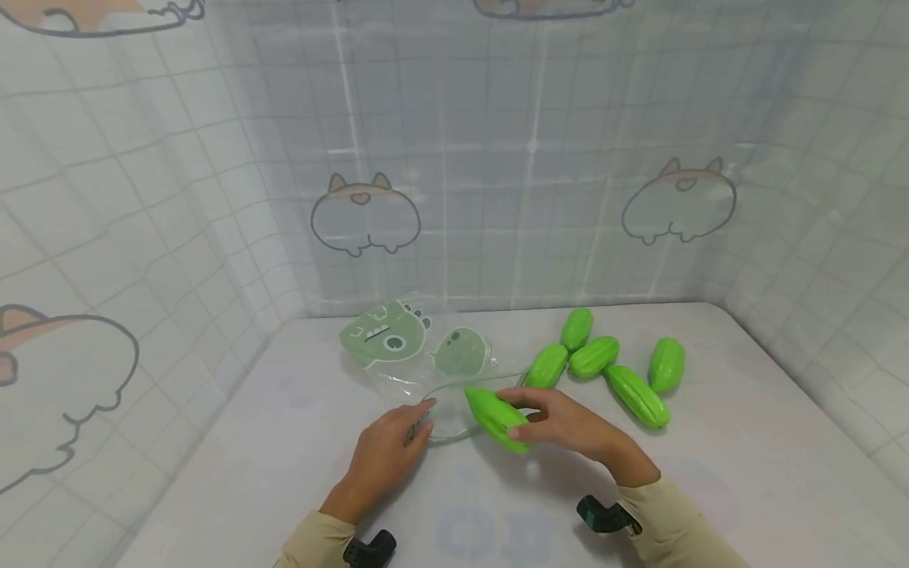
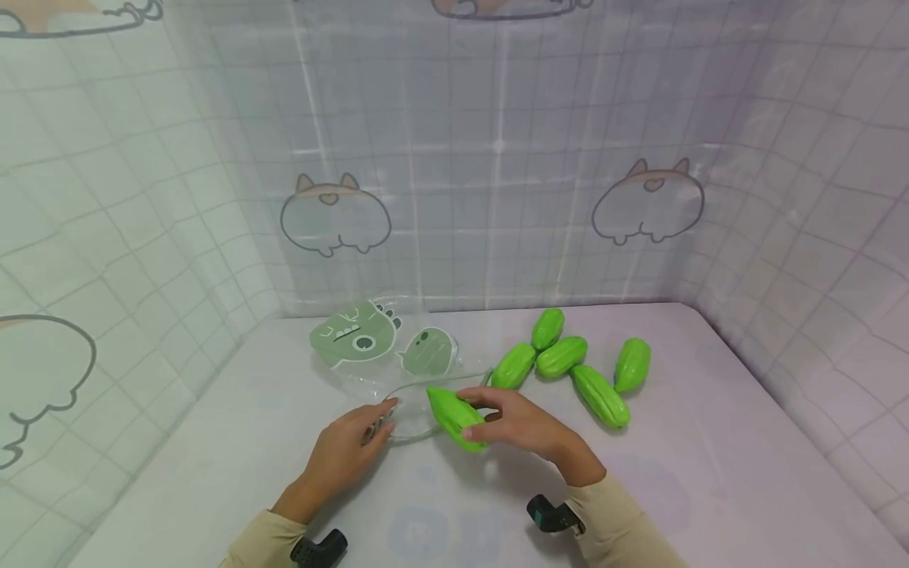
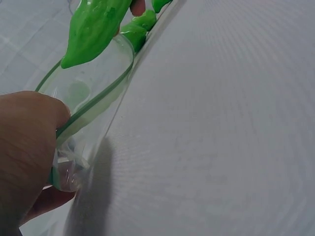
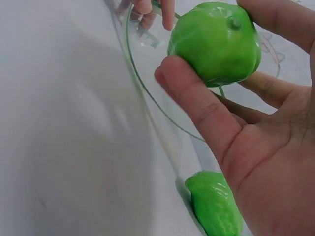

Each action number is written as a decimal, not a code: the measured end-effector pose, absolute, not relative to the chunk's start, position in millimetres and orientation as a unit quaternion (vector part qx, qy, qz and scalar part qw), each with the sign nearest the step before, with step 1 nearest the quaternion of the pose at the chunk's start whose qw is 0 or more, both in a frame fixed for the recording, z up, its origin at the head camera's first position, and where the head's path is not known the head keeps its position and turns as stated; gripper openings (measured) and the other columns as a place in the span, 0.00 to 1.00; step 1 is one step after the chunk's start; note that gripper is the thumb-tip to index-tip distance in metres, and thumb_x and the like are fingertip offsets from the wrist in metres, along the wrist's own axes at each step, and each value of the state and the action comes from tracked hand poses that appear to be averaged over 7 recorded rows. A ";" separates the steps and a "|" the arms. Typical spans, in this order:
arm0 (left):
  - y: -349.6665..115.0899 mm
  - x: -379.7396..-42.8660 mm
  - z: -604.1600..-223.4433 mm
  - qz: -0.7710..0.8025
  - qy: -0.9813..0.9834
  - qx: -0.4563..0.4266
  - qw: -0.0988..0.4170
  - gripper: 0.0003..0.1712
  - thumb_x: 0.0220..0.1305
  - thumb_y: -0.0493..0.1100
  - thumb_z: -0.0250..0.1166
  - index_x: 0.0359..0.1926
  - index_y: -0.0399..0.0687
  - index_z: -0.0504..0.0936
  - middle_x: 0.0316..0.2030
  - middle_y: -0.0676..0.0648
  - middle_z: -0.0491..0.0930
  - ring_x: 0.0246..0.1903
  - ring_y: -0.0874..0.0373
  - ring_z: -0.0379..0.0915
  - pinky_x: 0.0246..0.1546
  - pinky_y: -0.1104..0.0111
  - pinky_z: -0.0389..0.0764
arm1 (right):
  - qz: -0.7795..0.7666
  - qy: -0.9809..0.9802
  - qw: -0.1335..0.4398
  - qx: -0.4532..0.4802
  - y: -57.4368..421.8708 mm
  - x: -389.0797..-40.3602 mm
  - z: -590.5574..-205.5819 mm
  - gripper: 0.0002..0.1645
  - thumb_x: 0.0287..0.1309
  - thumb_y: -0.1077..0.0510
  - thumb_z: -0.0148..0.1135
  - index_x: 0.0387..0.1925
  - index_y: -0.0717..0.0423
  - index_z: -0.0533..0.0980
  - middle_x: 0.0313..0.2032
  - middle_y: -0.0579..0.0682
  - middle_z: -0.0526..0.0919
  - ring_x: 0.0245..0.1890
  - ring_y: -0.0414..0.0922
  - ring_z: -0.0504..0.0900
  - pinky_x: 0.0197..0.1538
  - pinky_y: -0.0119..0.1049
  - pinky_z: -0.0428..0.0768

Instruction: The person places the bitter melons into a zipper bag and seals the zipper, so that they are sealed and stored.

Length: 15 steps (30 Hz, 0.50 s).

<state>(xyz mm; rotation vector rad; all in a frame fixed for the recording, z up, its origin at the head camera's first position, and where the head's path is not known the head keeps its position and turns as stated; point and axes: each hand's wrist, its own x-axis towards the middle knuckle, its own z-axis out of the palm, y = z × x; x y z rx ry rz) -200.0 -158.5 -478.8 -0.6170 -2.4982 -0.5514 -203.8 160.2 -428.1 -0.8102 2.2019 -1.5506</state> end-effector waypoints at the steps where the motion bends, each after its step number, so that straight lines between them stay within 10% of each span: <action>1: -158.5 -199.9 -478.9 -0.201 -0.918 -0.227 0.254 0.23 0.64 0.46 0.71 0.60 0.56 0.83 0.46 0.53 0.85 0.46 0.56 0.82 0.42 0.58 0.81 | -0.549 0.770 0.169 -0.279 158.4 -203.4 -428.1 0.37 0.63 0.51 0.67 0.71 0.52 0.67 0.67 0.52 0.71 0.65 0.53 0.70 0.60 0.45 0.73; 15: -156.7 -199.8 -478.5 -0.189 -0.902 -0.258 0.291 0.24 0.60 0.41 0.73 0.59 0.51 0.84 0.37 0.53 0.75 0.30 0.63 0.70 0.29 0.67 0.78 | -0.560 0.769 0.157 -0.267 147.8 -201.5 -436.7 0.35 0.63 0.54 0.67 0.70 0.55 0.69 0.68 0.55 0.69 0.59 0.52 0.75 0.56 0.43 0.76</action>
